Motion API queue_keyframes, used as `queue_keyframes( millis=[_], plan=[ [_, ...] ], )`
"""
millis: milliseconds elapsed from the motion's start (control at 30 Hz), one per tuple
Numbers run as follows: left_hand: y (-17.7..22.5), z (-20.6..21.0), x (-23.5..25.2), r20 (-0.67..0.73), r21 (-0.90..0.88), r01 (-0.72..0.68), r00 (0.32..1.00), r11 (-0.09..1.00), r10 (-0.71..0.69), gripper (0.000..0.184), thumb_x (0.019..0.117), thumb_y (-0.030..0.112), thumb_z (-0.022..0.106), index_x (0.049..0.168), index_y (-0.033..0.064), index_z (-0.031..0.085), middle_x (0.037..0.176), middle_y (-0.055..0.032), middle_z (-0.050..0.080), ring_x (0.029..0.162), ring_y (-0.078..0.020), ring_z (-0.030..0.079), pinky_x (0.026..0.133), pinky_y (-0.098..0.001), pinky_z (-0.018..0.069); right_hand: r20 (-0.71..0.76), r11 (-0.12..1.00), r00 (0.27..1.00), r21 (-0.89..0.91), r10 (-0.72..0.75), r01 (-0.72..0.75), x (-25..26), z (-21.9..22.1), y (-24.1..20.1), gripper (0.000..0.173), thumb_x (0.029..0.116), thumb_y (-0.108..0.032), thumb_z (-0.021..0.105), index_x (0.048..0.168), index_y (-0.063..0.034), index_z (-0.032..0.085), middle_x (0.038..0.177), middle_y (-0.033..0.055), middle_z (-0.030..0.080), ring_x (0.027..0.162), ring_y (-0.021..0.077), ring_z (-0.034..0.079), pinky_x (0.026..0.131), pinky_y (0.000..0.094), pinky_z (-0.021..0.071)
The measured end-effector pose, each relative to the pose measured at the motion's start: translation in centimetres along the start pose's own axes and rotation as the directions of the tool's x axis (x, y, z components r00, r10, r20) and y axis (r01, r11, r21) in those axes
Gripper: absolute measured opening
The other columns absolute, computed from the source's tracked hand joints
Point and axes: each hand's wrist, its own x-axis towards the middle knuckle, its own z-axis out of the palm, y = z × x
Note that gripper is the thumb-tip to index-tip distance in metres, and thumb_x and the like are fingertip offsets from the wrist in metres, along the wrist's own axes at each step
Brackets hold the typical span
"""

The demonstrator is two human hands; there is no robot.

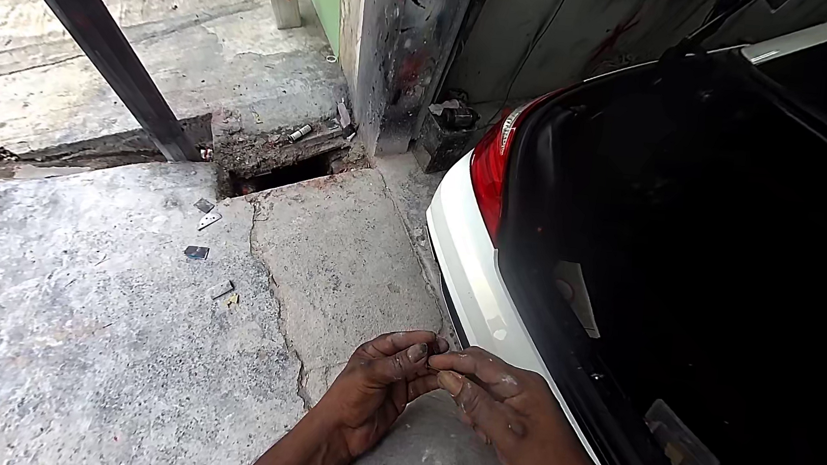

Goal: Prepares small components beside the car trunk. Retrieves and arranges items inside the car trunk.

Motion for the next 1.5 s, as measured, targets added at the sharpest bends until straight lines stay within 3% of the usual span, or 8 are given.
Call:
queue_keyframes(
  millis=[267, 400, 633, 800, 900, 1000, 1100, 1500],
  plan=[
    [-0.1, -0.1, 0.2, -0.031, 0.008, -0.004, 1.0, 1.0, 0.004, 0.022, 0.0949, 0.007, 0.071, 0.116, -0.0003, 0.072, 0.114, -0.021, 0.071, 0.101, -0.0268, 0.071, 0.096, -0.041, 0.0571, -0.006, 0.999, 0.999, 0.004, 0.039, -0.039, 0.2, 0.1, 0.2, 0.022, 0.0994, -0.024, 0.064, 0.113, -0.0107, 0.076, 0.1, 0.0005, 0.07, 0.063, 0.0047, 0.057, 0.051, 0.0176, 0.0465],
    [-0.1, -0.1, 0.4, -0.034, 0.013, -0.006, 0.999, 1.0, 0.006, 0.022, 0.0954, 0.006, 0.07, 0.116, -0.0002, 0.072, 0.112, -0.0209, 0.072, 0.101, -0.0261, 0.072, 0.096, -0.0403, 0.057, 0.005, 0.999, 0.999, -0.018, 0.039, -0.039, 0.4, 0.2, 0.3, 0.02, 0.0971, -0.022, 0.066, 0.111, -0.0102, 0.075, 0.1, 0.0021, 0.07, 0.071, 0.0078, 0.063, 0.06, 0.0197, 0.0539],
    [0.3, -0.2, 0.7, -0.004, 0.026, -0.01, 1.0, 1.0, 0.01, 0.023, 0.0958, 0.008, 0.07, 0.117, -0.0009, 0.072, 0.116, -0.0211, 0.07, 0.104, -0.0276, 0.07, 0.097, -0.0425, 0.0565, -0.093, 0.996, 0.995, 0.082, 0.031, -0.024, 0.6, -0.3, 0.2, 0.023, 0.0976, -0.019, 0.066, 0.114, -0.005, 0.072, 0.096, 0.005, 0.069, 0.066, 0.0098, 0.06, 0.05, 0.0196, 0.0473],
    [0.5, -0.6, 0.5, 0.089, -0.101, 0.01, 0.996, 0.995, -0.001, 0.023, 0.0989, 0.01, 0.066, 0.12, 0.0027, 0.072, 0.124, -0.0212, 0.068, 0.107, -0.029, 0.071, 0.096, -0.0412, 0.0568, -0.165, 0.997, 0.985, 0.076, 0.046, -0.034, 0.6, -0.9, 0.0, 0.025, 0.0976, -0.017, 0.065, 0.118, -0.0033, 0.071, 0.097, 0.0052, 0.069, 0.064, 0.0091, 0.059, 0.047, 0.0196, 0.0469],
    [0.5, -0.9, 0.7, 0.142, -0.162, 0.021, 0.99, 0.987, 0.002, 0.025, 0.0994, 0.012, 0.065, 0.123, 0.0039, 0.07, 0.127, -0.022, 0.067, 0.11, -0.0307, 0.07, 0.097, -0.0419, 0.0564, -0.178, 0.997, 0.984, -0.08, -0.031, 0.017, 0.4, -1.1, -0.1, 0.034, 0.0966, -0.017, 0.066, 0.126, -0.0008, 0.067, 0.099, 0.003, 0.069, 0.069, 0.0073, 0.063, 0.056, 0.0198, 0.0537],
    [0.5, -0.9, 0.6, 0.155, -0.168, 0.023, 0.988, 0.986, 0.003, 0.026, 0.1, 0.011, 0.064, 0.124, 0.0034, 0.07, 0.126, -0.0218, 0.067, 0.11, -0.0305, 0.07, 0.097, -0.042, 0.0563, -0.182, 0.974, 0.966, -0.167, -0.185, 0.155, 0.8, -0.7, 0.2, 0.021, 0.097, -0.019, 0.067, 0.111, -0.006, 0.075, 0.102, 0.003, 0.07, 0.079, 0.0059, 0.066, 0.066, 0.0192, 0.0581],
    [0.3, -0.9, 0.8, 0.175, -0.147, 0.029, 0.985, 0.989, -0.003, 0.026, 0.1011, 0.011, 0.062, 0.124, 0.0021, 0.069, 0.122, -0.0209, 0.069, 0.108, -0.0296, 0.07, 0.099, -0.0435, 0.0559, -0.155, 0.955, 0.958, -0.209, -0.243, 0.208, 1.2, -0.2, 0.1, 0.018, 0.0971, -0.018, 0.067, 0.108, -0.008, 0.077, 0.106, 0.0032, 0.07, 0.091, 0.0071, 0.07, 0.075, 0.0204, 0.0623],
    [0.3, -1.4, 1.0, 0.233, -0.178, 0.008, 0.972, 0.984, 0.034, 0.024, 0.1015, 0.005, 0.059, 0.122, 0.0017, 0.07, 0.121, -0.0203, 0.07, 0.113, -0.0293, 0.069, 0.104, -0.0452, 0.0526, -0.096, 0.928, 0.958, -0.291, -0.27, 0.232, 1.8, 0.9, 0.2, 0.018, 0.096, -0.023, 0.069, 0.107, -0.0115, 0.078, 0.107, 0.0022, 0.068, 0.093, 0.0026, 0.068, 0.078, 0.0165, 0.0605]
  ],
)
